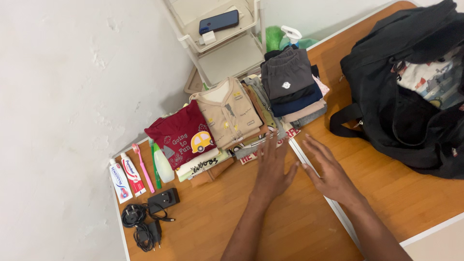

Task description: The person takes a red shirt and a white patterned garment from a bag, spreads them out on a table, and folds each item into a compact square by hand.

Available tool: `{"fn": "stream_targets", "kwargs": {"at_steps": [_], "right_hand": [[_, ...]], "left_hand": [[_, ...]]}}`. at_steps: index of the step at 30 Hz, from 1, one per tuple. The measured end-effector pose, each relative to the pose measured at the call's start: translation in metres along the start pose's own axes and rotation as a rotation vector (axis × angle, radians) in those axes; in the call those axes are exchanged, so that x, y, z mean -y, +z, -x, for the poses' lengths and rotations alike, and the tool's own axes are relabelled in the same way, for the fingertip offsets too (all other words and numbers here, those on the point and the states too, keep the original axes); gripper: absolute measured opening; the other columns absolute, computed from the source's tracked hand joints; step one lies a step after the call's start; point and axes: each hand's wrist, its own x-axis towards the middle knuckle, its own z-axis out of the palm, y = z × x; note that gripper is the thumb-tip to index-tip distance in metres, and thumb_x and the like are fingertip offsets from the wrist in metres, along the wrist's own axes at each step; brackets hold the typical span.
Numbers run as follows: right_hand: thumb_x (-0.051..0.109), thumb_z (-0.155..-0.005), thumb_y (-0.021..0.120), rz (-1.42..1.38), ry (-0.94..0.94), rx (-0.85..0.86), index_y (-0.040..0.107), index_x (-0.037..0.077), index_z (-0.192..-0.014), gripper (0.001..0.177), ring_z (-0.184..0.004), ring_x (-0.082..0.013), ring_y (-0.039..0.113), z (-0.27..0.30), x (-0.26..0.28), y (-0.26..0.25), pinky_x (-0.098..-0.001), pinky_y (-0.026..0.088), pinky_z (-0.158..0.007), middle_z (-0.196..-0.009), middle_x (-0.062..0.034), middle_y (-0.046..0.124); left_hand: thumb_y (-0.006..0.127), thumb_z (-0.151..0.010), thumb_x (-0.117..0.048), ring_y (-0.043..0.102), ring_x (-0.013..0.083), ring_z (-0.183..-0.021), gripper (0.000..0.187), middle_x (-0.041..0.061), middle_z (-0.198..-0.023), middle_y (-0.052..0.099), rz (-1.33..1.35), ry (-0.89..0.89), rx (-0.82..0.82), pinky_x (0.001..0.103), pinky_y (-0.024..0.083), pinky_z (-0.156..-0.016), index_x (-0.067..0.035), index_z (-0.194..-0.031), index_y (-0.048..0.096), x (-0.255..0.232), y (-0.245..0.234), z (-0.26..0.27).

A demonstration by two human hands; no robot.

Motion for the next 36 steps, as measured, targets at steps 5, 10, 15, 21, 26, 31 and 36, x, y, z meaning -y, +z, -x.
{"fn": "stream_targets", "kwargs": {"at_steps": [5, 10, 15, 21, 26, 31, 36], "right_hand": [[0.014, -0.092, 0.066, 0.032, -0.022, -0.132, 0.047, 0.006, -0.150, 0.061, -0.148, -0.0331, 0.038, 0.011, -0.012, -0.025, -0.0457, 0.033, -0.119, -0.160, -0.0139, 0.042], [0.005, -0.092, 0.066, 0.099, -0.110, -0.338, 0.056, 0.002, -0.143, 0.052, -0.140, -0.0356, 0.050, 0.019, -0.028, -0.062, -0.0465, 0.039, -0.117, -0.152, -0.0160, 0.052], [0.003, -0.095, 0.066, 0.260, -0.113, -0.446, 0.061, 0.002, -0.136, 0.042, -0.141, -0.0350, 0.051, 0.016, -0.049, -0.103, -0.0463, 0.041, -0.117, -0.147, -0.0154, 0.057], [0.002, -0.100, 0.064, 0.519, -0.037, -0.471, 0.067, 0.000, -0.133, 0.034, -0.143, -0.0356, 0.052, -0.002, -0.097, -0.145, -0.0484, 0.039, -0.119, -0.146, -0.0160, 0.060], [0.010, -0.092, 0.065, 0.926, 0.043, -0.264, 0.069, 0.002, -0.133, 0.042, -0.141, -0.0304, 0.054, -0.015, -0.147, -0.180, -0.0490, 0.037, -0.121, -0.145, -0.0129, 0.064], [0.023, -0.086, 0.066, 1.047, 0.152, -0.085, 0.069, -0.001, -0.133, 0.053, -0.126, -0.0259, 0.064, -0.013, -0.168, -0.193, -0.0389, 0.044, -0.104, -0.142, -0.0155, 0.066], [0.032, -0.087, 0.068, 1.111, 0.166, -0.118, 0.065, -0.006, -0.135, 0.061, -0.109, -0.0272, 0.069, -0.027, -0.186, -0.186, -0.0378, 0.047, -0.092, -0.139, -0.0233, 0.066]], "left_hand": [[0.069, -0.098, -0.030, 0.022, 0.0434, -0.160, 0.070, 0.026, -0.169, 0.028, 0.129, 0.129, 0.021, 0.058, 0.020, -0.127, -0.001, -0.155, 0.042, -0.020, 0.025, -0.015], [0.067, -0.100, -0.030, 0.025, 0.0441, -0.160, 0.069, 0.027, -0.169, 0.028, 0.253, 0.215, 0.084, 0.054, 0.023, -0.129, -0.001, -0.157, 0.042, -0.043, 0.049, -0.041], [0.069, -0.098, -0.029, 0.028, 0.0423, -0.156, 0.063, 0.024, -0.167, 0.031, 0.250, 0.281, 0.153, 0.054, 0.027, -0.125, -0.004, -0.151, 0.050, -0.071, 0.071, -0.076], [0.068, -0.099, -0.025, 0.032, 0.0379, -0.156, 0.054, 0.020, -0.165, 0.036, 0.256, 0.379, 0.202, 0.053, 0.028, -0.127, -0.004, -0.146, 0.054, -0.104, 0.102, -0.118], [0.064, -0.102, -0.019, 0.036, 0.0314, -0.156, 0.043, 0.016, -0.160, 0.045, 0.199, 0.452, 0.223, 0.054, 0.026, -0.130, -0.005, -0.142, 0.058, -0.129, 0.144, -0.145], [0.061, -0.091, -0.008, 0.043, 0.0271, -0.150, 0.048, 0.014, -0.150, 0.056, 0.106, 0.488, 0.269, 0.053, 0.025, -0.130, -0.002, -0.139, 0.060, -0.131, 0.181, -0.173], [0.063, -0.089, -0.011, 0.043, 0.0275, -0.147, 0.049, 0.017, -0.145, 0.057, -0.009, 0.483, 0.318, 0.057, 0.021, -0.128, 0.002, -0.136, 0.059, -0.126, 0.196, -0.200]]}}
